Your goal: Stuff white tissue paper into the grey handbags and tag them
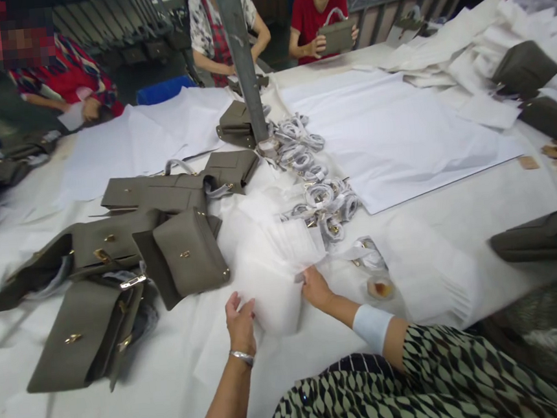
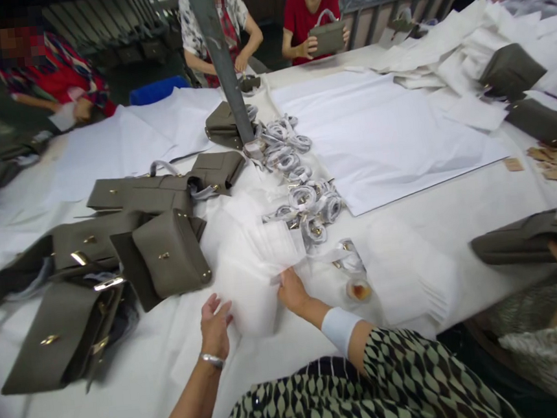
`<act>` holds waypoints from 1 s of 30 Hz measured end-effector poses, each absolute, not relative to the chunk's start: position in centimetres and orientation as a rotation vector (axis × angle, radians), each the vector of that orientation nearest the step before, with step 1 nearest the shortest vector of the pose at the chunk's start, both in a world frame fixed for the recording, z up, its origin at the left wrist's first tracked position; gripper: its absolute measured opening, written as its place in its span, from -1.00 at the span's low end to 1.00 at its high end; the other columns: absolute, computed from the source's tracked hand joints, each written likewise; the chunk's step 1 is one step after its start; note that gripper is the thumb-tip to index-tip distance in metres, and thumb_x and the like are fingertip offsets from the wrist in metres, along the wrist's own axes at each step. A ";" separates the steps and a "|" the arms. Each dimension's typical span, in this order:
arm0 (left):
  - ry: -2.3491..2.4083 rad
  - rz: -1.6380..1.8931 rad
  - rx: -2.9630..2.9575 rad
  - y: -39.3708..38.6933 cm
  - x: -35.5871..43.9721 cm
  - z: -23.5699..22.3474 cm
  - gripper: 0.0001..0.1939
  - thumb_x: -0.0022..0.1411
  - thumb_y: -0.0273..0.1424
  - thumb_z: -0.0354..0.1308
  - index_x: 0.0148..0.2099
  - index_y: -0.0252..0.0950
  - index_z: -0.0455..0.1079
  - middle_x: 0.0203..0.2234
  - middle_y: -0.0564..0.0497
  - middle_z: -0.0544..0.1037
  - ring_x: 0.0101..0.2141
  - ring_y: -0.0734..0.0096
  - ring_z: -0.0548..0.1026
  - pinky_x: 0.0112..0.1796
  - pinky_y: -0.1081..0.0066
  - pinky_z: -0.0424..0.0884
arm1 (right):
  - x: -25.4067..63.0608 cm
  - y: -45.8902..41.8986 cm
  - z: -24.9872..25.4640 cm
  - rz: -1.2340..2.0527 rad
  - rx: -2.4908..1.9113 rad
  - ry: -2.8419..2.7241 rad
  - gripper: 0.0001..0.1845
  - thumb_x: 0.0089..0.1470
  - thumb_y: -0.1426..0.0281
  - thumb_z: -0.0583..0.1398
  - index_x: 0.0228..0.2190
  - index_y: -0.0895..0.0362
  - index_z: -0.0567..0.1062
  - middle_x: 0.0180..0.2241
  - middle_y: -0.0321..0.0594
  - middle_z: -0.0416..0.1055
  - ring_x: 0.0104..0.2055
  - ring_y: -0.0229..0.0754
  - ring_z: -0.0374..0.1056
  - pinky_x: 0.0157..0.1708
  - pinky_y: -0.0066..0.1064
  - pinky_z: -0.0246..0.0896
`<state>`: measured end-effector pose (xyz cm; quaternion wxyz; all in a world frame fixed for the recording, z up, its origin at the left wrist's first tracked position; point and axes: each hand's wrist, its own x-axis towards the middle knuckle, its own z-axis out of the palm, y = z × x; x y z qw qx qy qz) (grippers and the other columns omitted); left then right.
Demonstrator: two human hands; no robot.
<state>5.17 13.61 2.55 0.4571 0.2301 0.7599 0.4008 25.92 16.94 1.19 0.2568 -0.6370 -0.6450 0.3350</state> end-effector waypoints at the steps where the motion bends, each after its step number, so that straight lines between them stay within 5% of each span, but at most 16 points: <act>1: 1.839 1.028 0.592 14.3 5.3 2.7 -0.41 0.10 -0.29 0.18 0.17 -0.16 0.14 0.14 -0.11 0.26 0.04 0.21 0.33 -0.02 0.21 0.34 | 25.4 17.5 1.5 0.912 -1.702 -1.766 -0.45 -0.18 0.66 0.07 -0.07 0.18 0.39 -0.04 -0.06 0.35 0.10 -0.05 0.18 0.16 -0.21 0.05; 7: 1.974 1.091 0.815 17.9 5.3 3.7 -0.38 0.06 -0.27 0.22 0.15 -0.27 0.17 0.12 -0.14 0.26 0.07 0.19 0.29 0.07 0.23 0.27 | 26.5 16.8 3.3 0.915 -1.663 -1.853 -0.40 -0.16 0.66 0.04 -0.04 0.10 0.38 -0.02 -0.14 0.36 0.07 -0.10 0.24 0.11 -0.26 0.14; 13: 2.217 0.796 1.040 12.7 2.7 1.2 -0.42 0.12 -0.22 0.10 0.15 -0.36 0.16 0.07 -0.22 0.27 0.02 0.13 0.32 0.05 0.14 0.28 | 35.0 11.8 5.1 0.715 -1.794 -1.943 -0.70 0.09 0.49 0.01 -0.19 0.11 0.46 -0.15 -0.11 0.43 -0.07 -0.07 0.33 0.01 -0.22 0.22; 18: 2.390 0.739 1.254 7.3 0.3 -0.1 -0.41 0.11 -0.12 -0.02 0.08 -0.42 0.24 -0.02 -0.26 0.36 0.01 0.03 0.32 0.05 0.06 0.26 | 38.8 13.7 6.1 0.409 -2.106 -2.188 -0.43 0.01 0.50 0.14 0.10 0.16 0.28 0.09 0.04 0.25 0.12 0.12 0.15 0.13 -0.04 0.00; 22: 2.511 0.676 1.452 7.0 -1.6 0.4 -0.39 0.13 -0.09 -0.09 0.06 -0.47 0.26 -0.11 -0.29 0.42 -0.04 -0.02 0.36 0.09 0.01 0.18 | 39.6 19.1 5.9 0.700 -2.289 -2.128 -0.71 -0.03 0.60 0.11 -0.23 0.20 0.49 -0.19 0.05 0.43 -0.12 0.05 0.36 -0.11 -0.14 0.19; 25: 2.612 0.619 1.514 7.5 -2.9 0.7 -0.37 0.14 -0.09 -0.14 0.08 -0.50 0.24 -0.12 -0.31 0.43 -0.05 -0.07 0.37 0.06 0.00 0.21 | 40.3 24.0 7.4 0.805 -2.236 -2.033 -0.89 -0.07 0.59 0.16 -0.53 0.20 0.46 -0.43 -0.09 0.45 -0.29 -0.08 0.40 -0.26 -0.32 0.21; 30: 2.702 0.434 1.415 7.1 -4.8 -0.3 -0.35 0.13 -0.11 -0.18 0.08 -0.51 0.26 -0.11 -0.34 0.44 -0.05 -0.09 0.38 0.02 0.04 0.25 | 40.9 32.6 14.1 1.067 -2.052 -1.701 -0.80 -0.07 0.46 0.22 -0.64 0.17 0.35 -0.75 -0.38 0.21 -0.65 -0.31 0.20 -0.62 -0.53 0.06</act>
